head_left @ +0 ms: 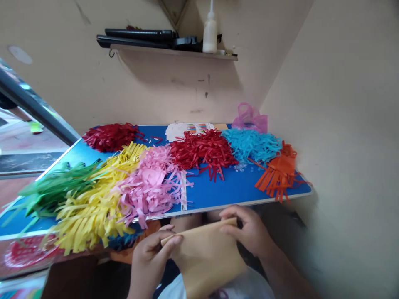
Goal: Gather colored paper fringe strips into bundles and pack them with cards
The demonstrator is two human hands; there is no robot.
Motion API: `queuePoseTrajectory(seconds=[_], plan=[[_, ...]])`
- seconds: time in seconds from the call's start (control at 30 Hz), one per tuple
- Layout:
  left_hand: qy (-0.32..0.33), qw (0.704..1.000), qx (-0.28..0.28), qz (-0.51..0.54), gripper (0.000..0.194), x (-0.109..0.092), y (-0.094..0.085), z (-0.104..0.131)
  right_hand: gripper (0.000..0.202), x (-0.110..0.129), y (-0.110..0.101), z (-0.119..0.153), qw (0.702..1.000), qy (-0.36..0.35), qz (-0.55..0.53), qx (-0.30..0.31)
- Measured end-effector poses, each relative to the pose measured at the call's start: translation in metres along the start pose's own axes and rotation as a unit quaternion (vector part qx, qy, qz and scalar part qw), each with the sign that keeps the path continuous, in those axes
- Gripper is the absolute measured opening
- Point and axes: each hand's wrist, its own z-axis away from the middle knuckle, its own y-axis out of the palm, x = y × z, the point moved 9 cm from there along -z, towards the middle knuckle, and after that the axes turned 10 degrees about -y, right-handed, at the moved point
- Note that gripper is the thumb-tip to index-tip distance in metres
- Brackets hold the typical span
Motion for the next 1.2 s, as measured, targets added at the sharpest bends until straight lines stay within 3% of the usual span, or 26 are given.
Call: queuePoseTrajectory(seconds=[0.07, 0.27, 0.5, 0.57, 0.8, 0.9, 1.07, 1.2], plan=[[-0.007, 1.0, 0.018, 0.004, 0.019, 0.002, 0.006, -0.001, 0.013, -0.004, -0.002, -0.003, 0.999, 0.018, 0.033, -0.003], [0.002, 0.995, 0.098, 0.003, 0.025, 0.005, 0.02, -0.005, 0.032, -0.016, -0.008, -0.005, 0.998, 0.034, 0.045, -0.015], [0.023, 0.996, 0.08, -0.022, 0.024, -0.002, 0.021, -0.003, 0.023, -0.015, -0.001, -0.002, 0.997, 0.028, 0.048, 0.045], [0.017, 0.996, 0.085, -0.021, 0.03, 0.001, 0.023, -0.002, 0.009, -0.014, -0.002, -0.004, 0.995, 0.028, 0.08, 0.046], [-0.049, 0.983, 0.118, 0.13, 0.045, 0.012, 0.033, 0.007, 0.01, -0.017, -0.007, -0.006, 0.996, 0.036, 0.075, 0.013], [-0.078, 0.989, 0.092, 0.09, 0.024, 0.018, 0.028, 0.006, 0.01, -0.019, -0.008, -0.006, 0.996, 0.042, 0.074, 0.012], [-0.121, 0.975, 0.134, 0.133, 0.026, 0.029, 0.031, 0.002, 0.01, -0.028, -0.003, -0.004, 0.997, 0.067, 0.026, 0.021], [-0.108, 0.965, 0.14, 0.195, 0.024, 0.026, 0.033, 0.001, 0.016, -0.044, 0.005, -0.001, 0.99, 0.117, -0.075, 0.003]])
